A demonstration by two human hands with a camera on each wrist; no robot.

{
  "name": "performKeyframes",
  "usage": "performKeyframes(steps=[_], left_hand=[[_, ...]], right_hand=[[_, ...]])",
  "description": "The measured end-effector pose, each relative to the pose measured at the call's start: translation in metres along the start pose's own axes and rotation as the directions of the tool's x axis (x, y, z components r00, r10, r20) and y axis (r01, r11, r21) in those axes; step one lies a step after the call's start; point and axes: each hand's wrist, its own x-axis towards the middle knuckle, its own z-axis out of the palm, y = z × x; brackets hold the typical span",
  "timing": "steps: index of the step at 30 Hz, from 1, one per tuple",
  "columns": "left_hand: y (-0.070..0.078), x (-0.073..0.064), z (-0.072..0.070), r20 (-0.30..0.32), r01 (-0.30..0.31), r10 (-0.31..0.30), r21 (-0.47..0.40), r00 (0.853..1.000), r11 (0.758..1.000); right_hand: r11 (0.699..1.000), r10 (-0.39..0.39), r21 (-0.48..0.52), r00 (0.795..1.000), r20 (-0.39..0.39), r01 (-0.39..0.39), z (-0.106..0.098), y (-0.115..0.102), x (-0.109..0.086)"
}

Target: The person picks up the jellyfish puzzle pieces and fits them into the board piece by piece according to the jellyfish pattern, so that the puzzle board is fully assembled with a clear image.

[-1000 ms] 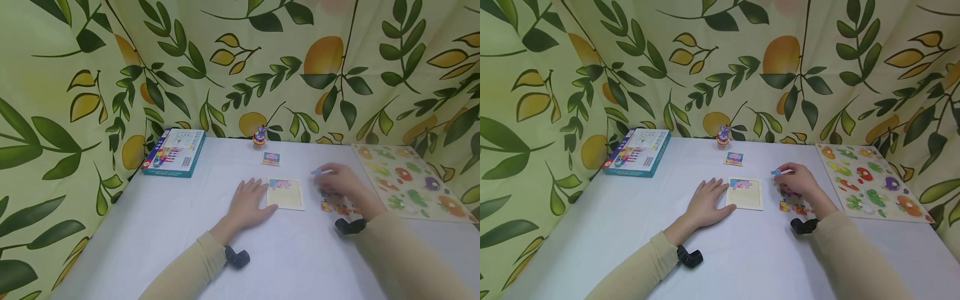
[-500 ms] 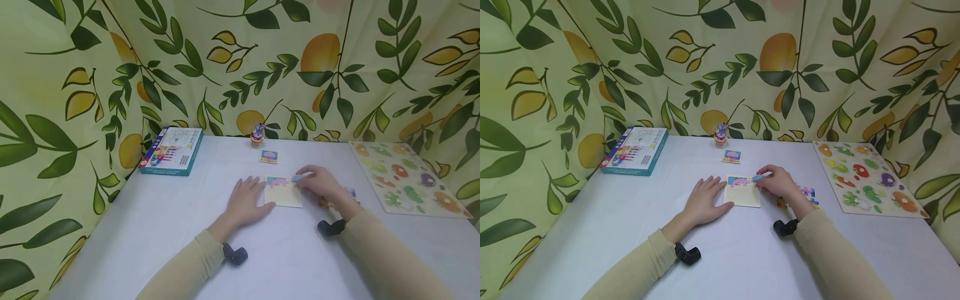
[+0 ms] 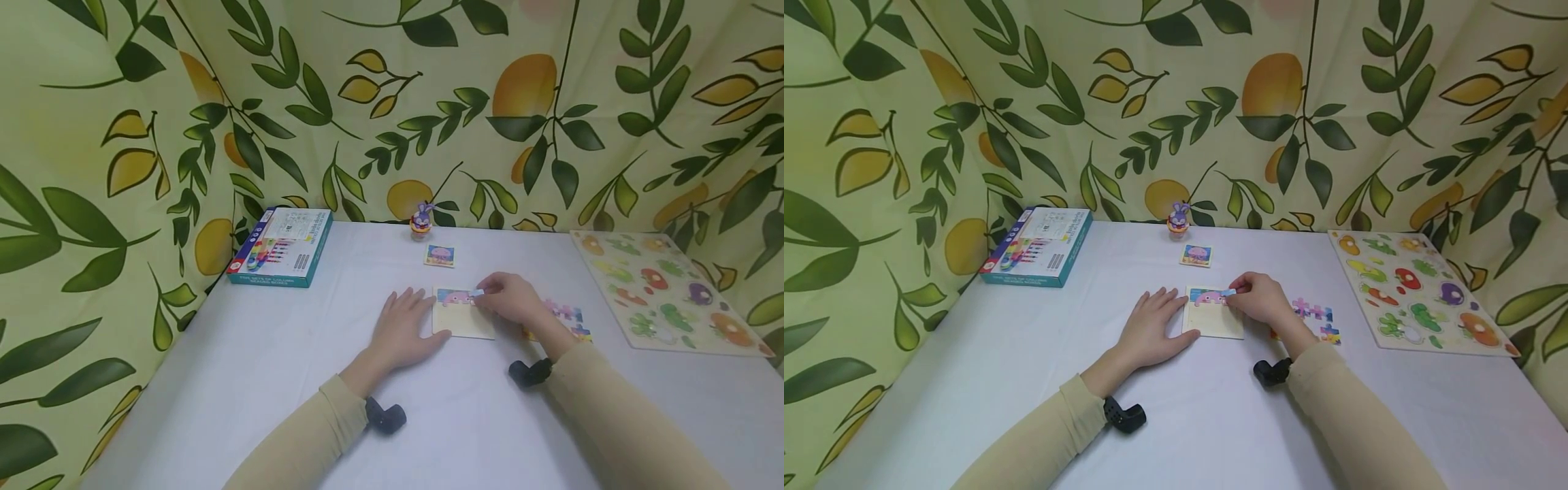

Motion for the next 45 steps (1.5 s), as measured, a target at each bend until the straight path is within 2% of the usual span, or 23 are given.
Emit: performKeyframes(steps=[13, 21, 28, 39, 45], left_hand=[[0.0, -0.001, -0.001, -0.008, -0.005, 0.005, 0.0, 1.0, 1.0], [-0.001, 0.0, 0.001, -0.012, -0.01, 0.01, -0.002, 1.0, 1.0], [-0.001, 0.001, 0.002, -0.017, -0.006, 0.006, -0.001, 1.0, 1.0], [-0.001, 0.001, 0.003, -0.025, -0.015, 0.015, -0.006, 1.0, 1.0], [-0.001, 0.0, 0.001, -0.019, -0.013, 0.013, -0.008, 1.0, 1.0]], right_hand=[[0.997, 0.026, -0.071, 0.998, -0.053, -0.03, 0.004, -0.007, -0.003], [0.994, 0.046, -0.093, 0.998, -0.036, -0.05, 0.001, -0.006, -0.002], [0.993, 0.051, -0.108, 0.998, -0.029, -0.053, -0.017, 0.005, -0.007], [0.985, 0.041, -0.168, 0.999, -0.004, -0.041, -0.048, 0.033, -0.019], [0.983, -0.019, -0.183, 1.0, 0.007, 0.02, -0.063, 0.046, -0.024]])
